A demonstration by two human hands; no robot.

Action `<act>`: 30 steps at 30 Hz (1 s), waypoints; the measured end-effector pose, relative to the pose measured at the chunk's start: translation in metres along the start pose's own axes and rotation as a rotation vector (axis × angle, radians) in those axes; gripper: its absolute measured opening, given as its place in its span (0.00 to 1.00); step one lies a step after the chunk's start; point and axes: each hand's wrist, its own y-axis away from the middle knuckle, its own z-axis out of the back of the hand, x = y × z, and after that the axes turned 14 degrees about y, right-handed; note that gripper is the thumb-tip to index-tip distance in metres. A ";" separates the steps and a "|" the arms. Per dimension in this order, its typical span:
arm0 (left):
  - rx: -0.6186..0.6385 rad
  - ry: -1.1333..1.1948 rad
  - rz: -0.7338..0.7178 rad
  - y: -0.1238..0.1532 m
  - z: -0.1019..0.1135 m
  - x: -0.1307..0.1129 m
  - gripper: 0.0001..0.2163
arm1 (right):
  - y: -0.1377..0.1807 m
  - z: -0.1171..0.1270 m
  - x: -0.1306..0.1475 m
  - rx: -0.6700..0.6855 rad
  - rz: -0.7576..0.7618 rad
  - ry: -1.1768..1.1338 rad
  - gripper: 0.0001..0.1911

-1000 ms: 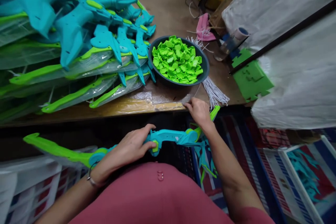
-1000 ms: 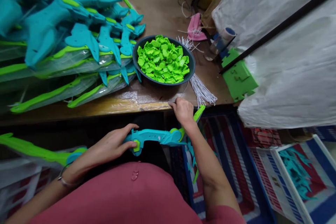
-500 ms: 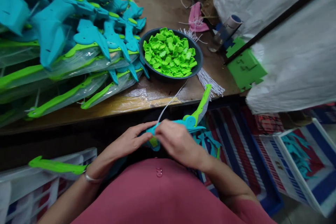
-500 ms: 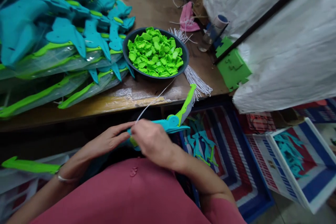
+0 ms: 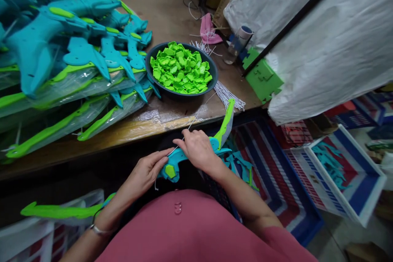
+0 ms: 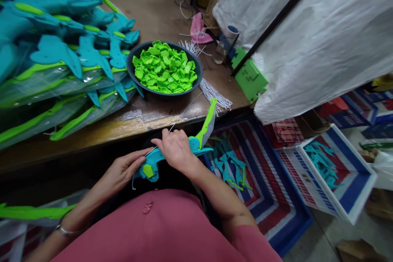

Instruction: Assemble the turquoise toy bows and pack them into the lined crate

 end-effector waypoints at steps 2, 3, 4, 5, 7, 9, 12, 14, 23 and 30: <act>0.012 -0.137 -0.057 0.004 -0.006 0.000 0.24 | -0.009 -0.003 -0.006 0.058 -0.051 -0.105 0.16; 0.021 -0.214 -0.078 0.006 -0.009 0.001 0.24 | -0.012 -0.006 -0.008 0.056 -0.056 -0.218 0.14; 0.032 -0.290 -0.091 0.008 -0.012 0.003 0.24 | -0.014 -0.009 -0.009 0.044 -0.056 -0.371 0.13; 0.039 -0.360 -0.100 0.009 -0.014 0.004 0.24 | -0.015 -0.012 -0.009 0.032 -0.061 -0.557 0.12; 0.044 -0.466 -0.113 0.010 -0.018 0.007 0.23 | -0.016 -0.017 -0.008 0.030 -0.087 -0.981 0.11; 0.045 -0.521 -0.119 0.011 -0.018 0.009 0.22 | -0.017 -0.017 -0.008 0.010 -0.152 -1.359 0.15; 0.075 -0.520 -0.124 0.011 -0.013 0.008 0.22 | -0.020 -0.005 -0.019 -0.154 -0.268 -1.663 0.22; 0.103 -0.501 -0.109 0.013 -0.008 0.006 0.22 | -0.024 0.007 -0.038 -0.314 -0.354 -1.733 0.23; 0.144 -0.430 -0.022 0.024 0.007 0.014 0.21 | -0.028 0.030 -0.147 -0.759 -0.535 -1.697 0.12; 0.099 -0.393 -0.057 0.028 0.018 0.005 0.20 | -0.015 0.033 -0.163 -0.817 -0.505 -1.658 0.03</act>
